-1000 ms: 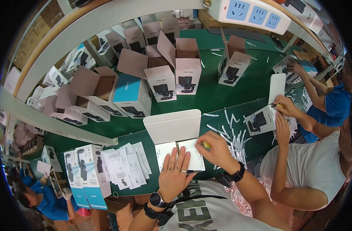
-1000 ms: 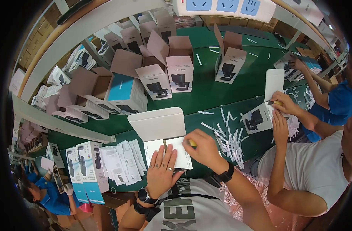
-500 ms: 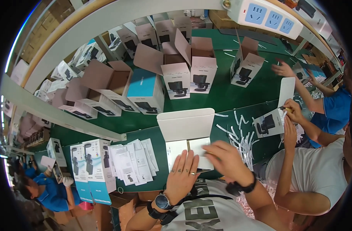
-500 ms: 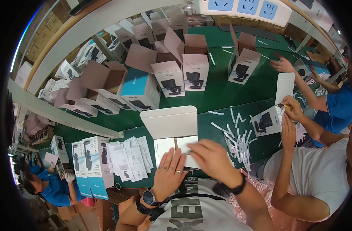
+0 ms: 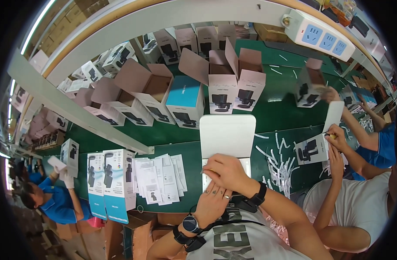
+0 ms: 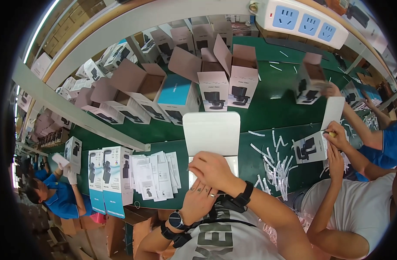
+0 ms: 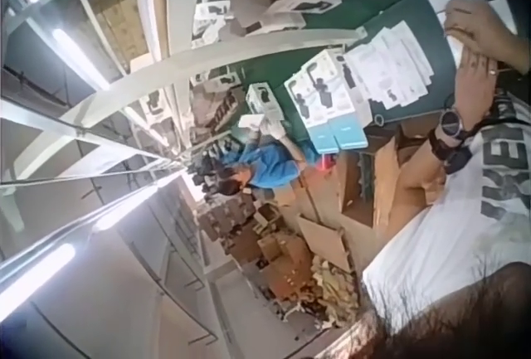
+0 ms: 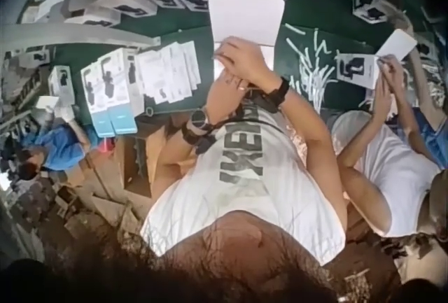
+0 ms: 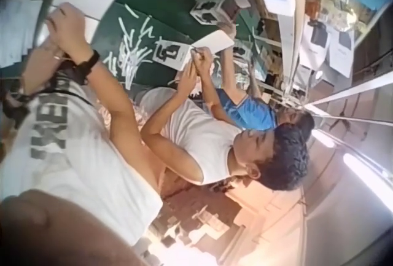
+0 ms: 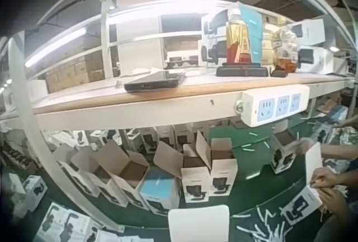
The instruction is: The person packs boxes by hand, placing a manual into a white box with a cardboard insert, then folding the flaps and applying a sticker. They slide the white box into a blue sleeve, press it closed, and set the completed package onto a shelf.
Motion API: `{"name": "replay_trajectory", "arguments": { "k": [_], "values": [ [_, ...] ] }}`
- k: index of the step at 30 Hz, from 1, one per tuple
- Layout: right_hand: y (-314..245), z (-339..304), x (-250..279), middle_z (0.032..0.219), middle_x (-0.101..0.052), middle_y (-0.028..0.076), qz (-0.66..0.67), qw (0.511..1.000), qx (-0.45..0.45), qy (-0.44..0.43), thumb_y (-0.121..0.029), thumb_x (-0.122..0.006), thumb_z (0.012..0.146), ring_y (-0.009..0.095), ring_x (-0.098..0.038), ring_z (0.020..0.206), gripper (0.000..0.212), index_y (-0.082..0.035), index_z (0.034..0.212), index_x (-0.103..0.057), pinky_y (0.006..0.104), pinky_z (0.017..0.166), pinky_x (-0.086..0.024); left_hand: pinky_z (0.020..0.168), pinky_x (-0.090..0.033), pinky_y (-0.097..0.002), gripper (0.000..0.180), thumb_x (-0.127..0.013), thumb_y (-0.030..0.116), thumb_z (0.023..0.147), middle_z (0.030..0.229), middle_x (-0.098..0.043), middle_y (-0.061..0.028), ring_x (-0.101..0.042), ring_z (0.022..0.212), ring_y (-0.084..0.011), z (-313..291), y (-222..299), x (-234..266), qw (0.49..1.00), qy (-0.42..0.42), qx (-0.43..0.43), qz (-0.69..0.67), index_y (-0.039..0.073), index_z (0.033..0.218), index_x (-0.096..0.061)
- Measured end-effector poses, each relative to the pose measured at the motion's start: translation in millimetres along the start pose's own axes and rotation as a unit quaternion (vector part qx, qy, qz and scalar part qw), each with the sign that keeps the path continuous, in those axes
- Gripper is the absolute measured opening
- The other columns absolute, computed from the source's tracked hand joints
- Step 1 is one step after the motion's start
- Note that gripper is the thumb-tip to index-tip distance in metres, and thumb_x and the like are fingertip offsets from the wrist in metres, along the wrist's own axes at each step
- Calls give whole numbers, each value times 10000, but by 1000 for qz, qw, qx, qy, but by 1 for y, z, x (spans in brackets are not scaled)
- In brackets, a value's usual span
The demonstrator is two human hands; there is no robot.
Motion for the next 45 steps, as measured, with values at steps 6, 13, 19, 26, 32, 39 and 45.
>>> {"name": "replay_trajectory", "arguments": {
  "k": [6,13,19,26,32,39,45],
  "values": [
    [-12,10,-4,936,-648,83,-69,997,-38,-13,-100,-803,779,310,-676,849,252,-82,1007,-696,430,715,-556,1152,-444,-506,413,-726,230,938,1286,-673,-182,-619,1267,-384,-3,-3,-1,1000,2,8,-18,15,1286,-673],
    [-20,11,-16,919,-631,102,-102,992,-61,-40,-112,-771,800,309,-679,875,213,-64,980,-667,429,720,-559,1153,-441,-515,416,-738,176,888,1257,-676,-195,-628,1246,-388,-10,-3,6,1000,7,-1,-14,6,1264,-677],
    [-19,17,-31,862,-637,101,-175,979,-83,-71,-122,-733,826,307,-689,804,156,-53,941,-653,417,679,-563,1169,-427,-527,476,-753,160,823,1254,-670,-214,-614,1257,-398,-14,-2,13,1000,-5,-21,2,-6,1261,-671],
    [-28,22,-35,845,-637,124,-273,954,-28,-116,-123,-708,847,288,-690,773,133,-52,935,-637,405,656,-559,1185,-430,-502,375,-705,157,872,1229,-683,-189,-631,1251,-373,-15,1,21,1000,3,3,-7,20,1221,-696],
    [-39,-24,63,938,-684,104,-15,986,-168,10,-41,-632,934,298,-695,861,101,-43,1032,-607,379,719,-533,1209,-401,-487,460,-707,214,929,1399,-624,-206,-557,1379,-371,-13,0,27,1000,5,10,0,14,1339,-649],
    [-32,-40,148,959,-708,102,-49,982,-161,84,-28,-764,886,255,-722,839,313,-61,1185,-674,345,711,-552,1226,-383,-496,613,-803,174,839,1465,-590,-184,-519,1426,-383,-2,-2,43,999,16,-46,6,17,1401,-613],
    [-46,12,23,1024,-697,101,-27,989,-144,-10,-84,-804,855,309,-714,888,209,-65,1055,-747,387,732,-572,1231,-374,-509,489,-680,132,917,1437,-600,-184,-526,1411,-401,-9,-1,33,999,-35,-28,27,17,1389,-620]
  ]
}}
Point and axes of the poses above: each hand's wrist, its own z-axis towards the middle knuckle, its own x-axis out of the back of the hand, y = z × x, the point moved 5 cm from there along z, towards the middle knuckle
